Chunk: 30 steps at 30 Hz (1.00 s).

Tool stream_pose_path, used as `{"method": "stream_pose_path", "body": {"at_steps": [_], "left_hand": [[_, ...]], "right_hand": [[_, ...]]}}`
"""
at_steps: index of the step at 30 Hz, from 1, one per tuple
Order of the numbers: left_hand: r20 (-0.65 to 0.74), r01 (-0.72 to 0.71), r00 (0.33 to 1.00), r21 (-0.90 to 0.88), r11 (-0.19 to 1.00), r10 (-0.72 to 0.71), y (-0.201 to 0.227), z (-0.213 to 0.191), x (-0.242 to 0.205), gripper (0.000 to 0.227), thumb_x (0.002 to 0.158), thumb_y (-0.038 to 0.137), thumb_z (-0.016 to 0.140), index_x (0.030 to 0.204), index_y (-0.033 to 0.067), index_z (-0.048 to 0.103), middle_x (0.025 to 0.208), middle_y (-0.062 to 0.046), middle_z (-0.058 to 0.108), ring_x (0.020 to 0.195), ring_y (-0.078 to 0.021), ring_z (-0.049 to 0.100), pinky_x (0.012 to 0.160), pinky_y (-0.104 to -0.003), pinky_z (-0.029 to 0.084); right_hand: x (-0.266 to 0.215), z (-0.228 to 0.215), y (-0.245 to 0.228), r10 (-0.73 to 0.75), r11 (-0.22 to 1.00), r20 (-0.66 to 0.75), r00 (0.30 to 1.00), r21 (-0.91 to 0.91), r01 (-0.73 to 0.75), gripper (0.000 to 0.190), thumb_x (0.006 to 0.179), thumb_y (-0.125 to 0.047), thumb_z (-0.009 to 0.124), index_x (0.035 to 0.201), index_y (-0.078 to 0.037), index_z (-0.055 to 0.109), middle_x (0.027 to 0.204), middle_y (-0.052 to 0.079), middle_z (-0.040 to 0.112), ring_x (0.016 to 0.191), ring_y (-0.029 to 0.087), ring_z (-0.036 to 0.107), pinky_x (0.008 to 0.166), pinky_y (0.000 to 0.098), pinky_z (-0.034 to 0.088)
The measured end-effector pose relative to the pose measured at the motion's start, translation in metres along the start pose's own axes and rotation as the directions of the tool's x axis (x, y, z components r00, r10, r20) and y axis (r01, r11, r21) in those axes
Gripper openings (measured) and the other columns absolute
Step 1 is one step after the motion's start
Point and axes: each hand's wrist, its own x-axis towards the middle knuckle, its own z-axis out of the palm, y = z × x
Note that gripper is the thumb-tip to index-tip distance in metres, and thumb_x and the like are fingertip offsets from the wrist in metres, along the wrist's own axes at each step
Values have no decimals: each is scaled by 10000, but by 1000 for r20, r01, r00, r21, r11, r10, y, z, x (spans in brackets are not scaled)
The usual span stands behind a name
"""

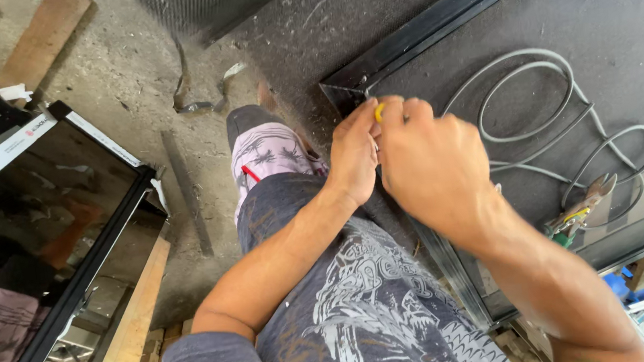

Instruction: The person repairs a window screen frame by cutting excess mesh with pliers, inserting a spline with a roller tool, and securing the spline with a screwdriver. They work along the edges of the frame, adjusting the mesh and tools as needed.

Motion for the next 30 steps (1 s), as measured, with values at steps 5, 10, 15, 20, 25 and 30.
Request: {"method": "stream_pose_path", "body": {"at_steps": [5, 10, 15, 20, 25, 30], "left_hand": [[120, 68, 991, -93, 993, -57, 13, -5, -3, 273, 1103, 289, 537, 1105, 79, 712, 784, 79, 603, 771, -47, 578, 764, -270, 482], [108, 41, 992, 200, 979, -64, 8, 0, -14, 301, 1044, 306, 539, 1112, 68, 711, 994, 32, 674, 948, -50, 631, 918, -264, 518], [45, -51, 998, 205, 977, 43, -3, 6, -12, 325, 1066, 336, 558, 1124, 49, 701, 1163, -83, 747, 1049, -133, 709, 950, -310, 581], [-13, -49, 999, 212, 976, 53, -2, 9, -10, 337, 1077, 348, 551, 1125, 46, 694, 1171, -75, 748, 1017, -132, 694, 899, -301, 572], [-22, -27, 999, 132, 991, 31, 4, 13, -11, 321, 1063, 348, 543, 1110, 62, 682, 1199, -100, 747, 1019, -129, 716, 827, -288, 561], [13, -33, 999, 56, 998, 33, 7, 13, -11, 335, 1089, 335, 543, 1128, 42, 701, 1230, -122, 741, 946, -96, 670, 846, -272, 562]], "right_hand": [[-12, -19, -12, -18, 998, -42, 999, 53, 20, 244, 891, -157, 656, 1069, 8, 630, 882, 204, 688, 701, 383, 713, 581, 461, 580], [-58, -2, 1, 43, 934, -299, 953, 352, 68, 445, 852, -96, 701, 1284, 0, 665, 981, 202, 704, 754, 390, 697, 626, 466, 556], [-59, 44, 28, 152, 832, -272, 950, 554, 26, 407, 919, -66, 716, 1320, -35, 661, 922, 160, 687, 743, 354, 681, 667, 433, 538], [-49, 43, 32, 95, 833, -304, 948, 545, 92, 410, 911, -60, 707, 1316, -30, 649, 949, 153, 702, 760, 344, 700, 659, 423, 554], [-36, 25, 24, 48, 918, -215, 975, 394, 42, 400, 900, -95, 689, 1283, 2, 621, 906, 172, 694, 627, 369, 692, 540, 442, 555], [-20, 11, 17, 4, 991, -47, 999, 136, 3, 339, 900, -160, 638, 1188, 17, 610, 837, 186, 684, 564, 392, 682, 475, 459, 550]]}}
